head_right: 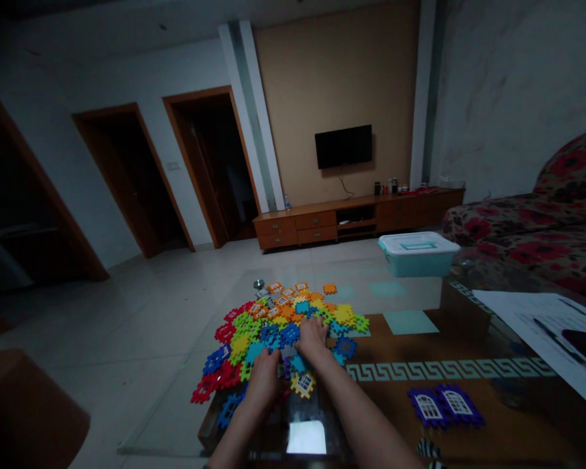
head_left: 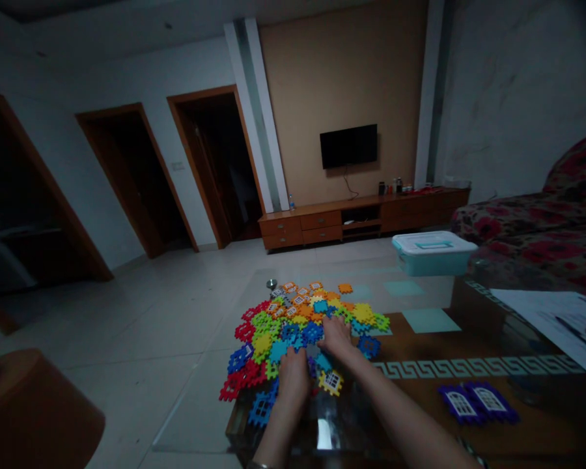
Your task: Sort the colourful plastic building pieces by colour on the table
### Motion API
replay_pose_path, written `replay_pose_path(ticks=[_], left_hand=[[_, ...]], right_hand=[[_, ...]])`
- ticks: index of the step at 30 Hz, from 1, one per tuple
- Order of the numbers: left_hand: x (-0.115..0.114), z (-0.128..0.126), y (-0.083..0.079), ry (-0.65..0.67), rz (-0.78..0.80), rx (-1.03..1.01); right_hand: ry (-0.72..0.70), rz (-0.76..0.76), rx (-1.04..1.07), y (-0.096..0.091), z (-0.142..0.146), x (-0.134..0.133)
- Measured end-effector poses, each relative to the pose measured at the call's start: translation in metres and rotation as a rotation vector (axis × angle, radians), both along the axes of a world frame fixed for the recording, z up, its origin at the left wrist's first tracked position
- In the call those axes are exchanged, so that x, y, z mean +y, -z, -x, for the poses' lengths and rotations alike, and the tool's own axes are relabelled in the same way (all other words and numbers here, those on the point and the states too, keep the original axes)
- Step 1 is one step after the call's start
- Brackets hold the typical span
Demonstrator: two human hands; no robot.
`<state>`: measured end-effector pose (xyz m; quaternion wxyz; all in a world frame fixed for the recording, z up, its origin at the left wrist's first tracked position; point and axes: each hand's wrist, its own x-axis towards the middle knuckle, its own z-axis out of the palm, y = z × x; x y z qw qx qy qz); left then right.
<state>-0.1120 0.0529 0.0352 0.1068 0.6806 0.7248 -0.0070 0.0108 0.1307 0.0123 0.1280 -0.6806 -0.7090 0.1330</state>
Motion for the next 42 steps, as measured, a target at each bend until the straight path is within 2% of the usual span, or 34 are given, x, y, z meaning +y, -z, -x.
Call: replay_pose_path(ticks=[6, 11, 15, 21, 25, 28, 31, 36, 39, 42], left_hand=[[0.013, 0.011, 0.007, -0.033, 0.066, -0.064], [0.017, 0.015, 0.008, -0.017, 0.059, -0.055], [0.015, 0.017, 0.005, -0.011, 0.021, -0.033], [0.016, 0.019, 0.004, -0.005, 0.018, -0.043], [0.017, 0.017, 0.000, -0.065, 0.058, -0.041], [0.016, 0.015, -0.003, -0.051, 0.041, -0.005], [0.016, 0.015, -0.003, 0.008, 0.019, 0.055], [0.018, 0.011, -0.001, 0.182, -0.023, 0.134], [0.016, 0.004, -0.002, 0.201, -0.021, 0.173], [0.012, -0.002, -0.005, 0.191, -0.034, 0.183]], right_hand=[[0.012, 0.050, 0.041, 0.002, -0.005, 0.005], [0.022, -0.011, 0.197, 0.001, -0.009, 0.006], [-0.048, -0.011, 0.292, -0.003, -0.013, 0.009], [-0.127, -0.075, 0.369, -0.021, -0.021, 0.009], [-0.196, -0.100, 0.346, -0.026, -0.028, 0.000], [-0.272, -0.103, 0.308, -0.028, -0.041, -0.009], [-0.257, -0.089, 0.314, -0.034, -0.069, -0.015], [-0.034, -0.036, 0.285, -0.043, -0.150, -0.021], [0.044, 0.030, 0.269, -0.041, -0.205, -0.032], [0.091, 0.102, 0.270, -0.033, -0.246, -0.048]])
